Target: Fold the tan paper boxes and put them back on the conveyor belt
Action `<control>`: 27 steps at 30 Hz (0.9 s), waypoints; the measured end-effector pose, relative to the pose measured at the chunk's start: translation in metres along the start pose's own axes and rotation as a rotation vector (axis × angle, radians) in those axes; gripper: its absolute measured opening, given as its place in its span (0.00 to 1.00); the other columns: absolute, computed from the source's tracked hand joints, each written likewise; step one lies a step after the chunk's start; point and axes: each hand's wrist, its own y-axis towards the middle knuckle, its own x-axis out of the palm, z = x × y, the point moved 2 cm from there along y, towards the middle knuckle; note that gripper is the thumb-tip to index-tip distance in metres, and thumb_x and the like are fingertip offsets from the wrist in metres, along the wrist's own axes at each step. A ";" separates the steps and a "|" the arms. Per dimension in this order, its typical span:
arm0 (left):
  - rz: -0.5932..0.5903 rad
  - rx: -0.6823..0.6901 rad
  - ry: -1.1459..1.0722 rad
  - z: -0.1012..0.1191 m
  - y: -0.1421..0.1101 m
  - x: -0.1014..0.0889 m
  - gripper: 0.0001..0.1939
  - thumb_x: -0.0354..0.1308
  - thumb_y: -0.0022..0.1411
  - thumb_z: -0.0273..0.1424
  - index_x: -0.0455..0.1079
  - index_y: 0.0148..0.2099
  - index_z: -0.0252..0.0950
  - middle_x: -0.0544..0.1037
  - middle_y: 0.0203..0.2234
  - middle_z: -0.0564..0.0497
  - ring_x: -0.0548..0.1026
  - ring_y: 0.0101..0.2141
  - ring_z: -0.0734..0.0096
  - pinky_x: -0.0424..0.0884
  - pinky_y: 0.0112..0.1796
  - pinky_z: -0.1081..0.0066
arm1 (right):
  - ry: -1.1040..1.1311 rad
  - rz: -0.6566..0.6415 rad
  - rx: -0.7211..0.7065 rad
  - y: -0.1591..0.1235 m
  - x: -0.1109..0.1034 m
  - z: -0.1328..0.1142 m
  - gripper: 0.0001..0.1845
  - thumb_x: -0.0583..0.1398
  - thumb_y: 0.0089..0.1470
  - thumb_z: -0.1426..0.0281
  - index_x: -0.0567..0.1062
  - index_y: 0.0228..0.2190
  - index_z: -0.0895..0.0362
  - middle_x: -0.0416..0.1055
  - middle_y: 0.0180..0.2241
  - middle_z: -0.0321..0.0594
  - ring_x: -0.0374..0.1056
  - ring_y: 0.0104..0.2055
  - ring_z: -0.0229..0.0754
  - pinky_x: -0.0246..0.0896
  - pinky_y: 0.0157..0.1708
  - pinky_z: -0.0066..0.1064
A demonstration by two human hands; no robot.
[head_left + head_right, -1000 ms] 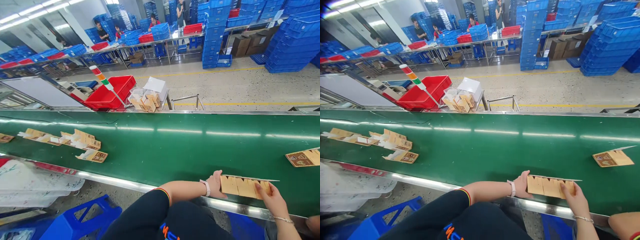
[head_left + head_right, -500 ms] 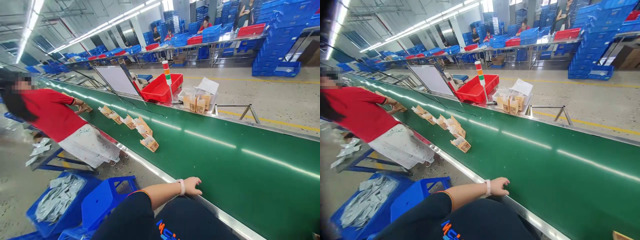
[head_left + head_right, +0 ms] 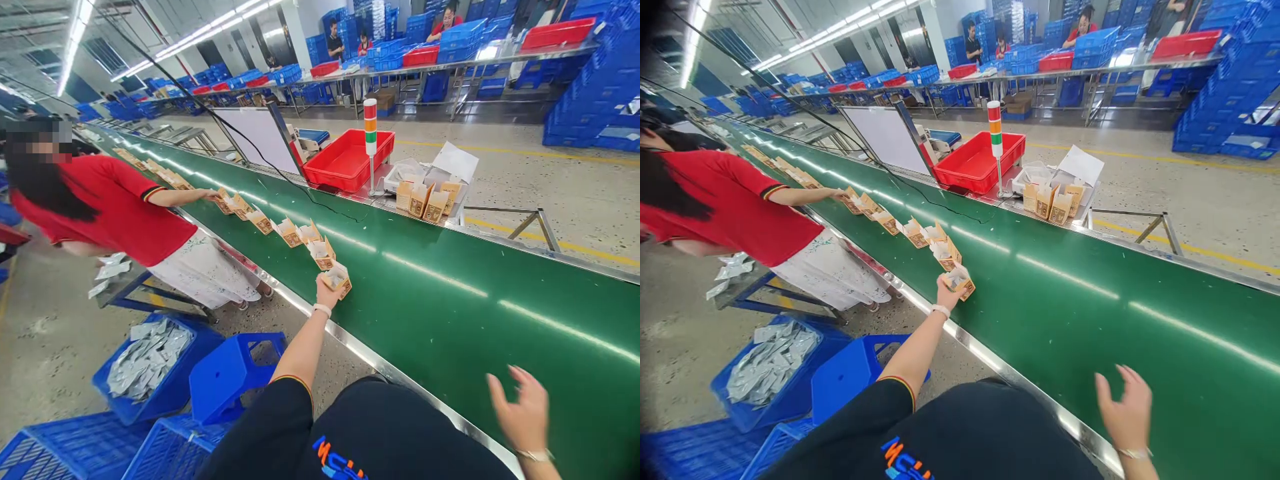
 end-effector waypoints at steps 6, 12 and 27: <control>-0.258 0.164 -0.130 0.004 -0.089 0.080 0.42 0.74 0.31 0.30 0.58 0.50 0.34 0.69 0.43 0.46 0.71 0.46 0.59 0.67 0.51 0.57 | 0.260 -0.239 -0.414 0.004 0.117 -0.104 0.25 0.54 0.55 0.59 0.66 0.52 0.55 0.67 0.52 0.52 0.63 0.56 0.52 0.61 0.54 0.52; -0.732 0.569 -0.065 -0.012 -0.156 0.083 0.32 0.70 0.41 0.36 0.66 0.50 0.38 0.70 0.52 0.40 0.67 0.53 0.52 0.63 0.54 0.52 | 0.161 -0.128 -0.271 -0.005 0.137 -0.092 0.33 0.55 0.53 0.57 0.63 0.57 0.59 0.65 0.55 0.54 0.59 0.59 0.56 0.57 0.55 0.54; -0.972 0.354 -0.168 0.013 -0.158 0.110 0.09 0.65 0.48 0.32 0.68 0.31 0.38 0.74 0.41 0.45 0.70 0.47 0.57 0.67 0.49 0.54 | 0.314 0.103 0.278 -0.020 0.115 -0.078 0.22 0.53 0.56 0.56 0.64 0.16 0.54 0.69 0.40 0.47 0.66 0.44 0.46 0.64 0.44 0.42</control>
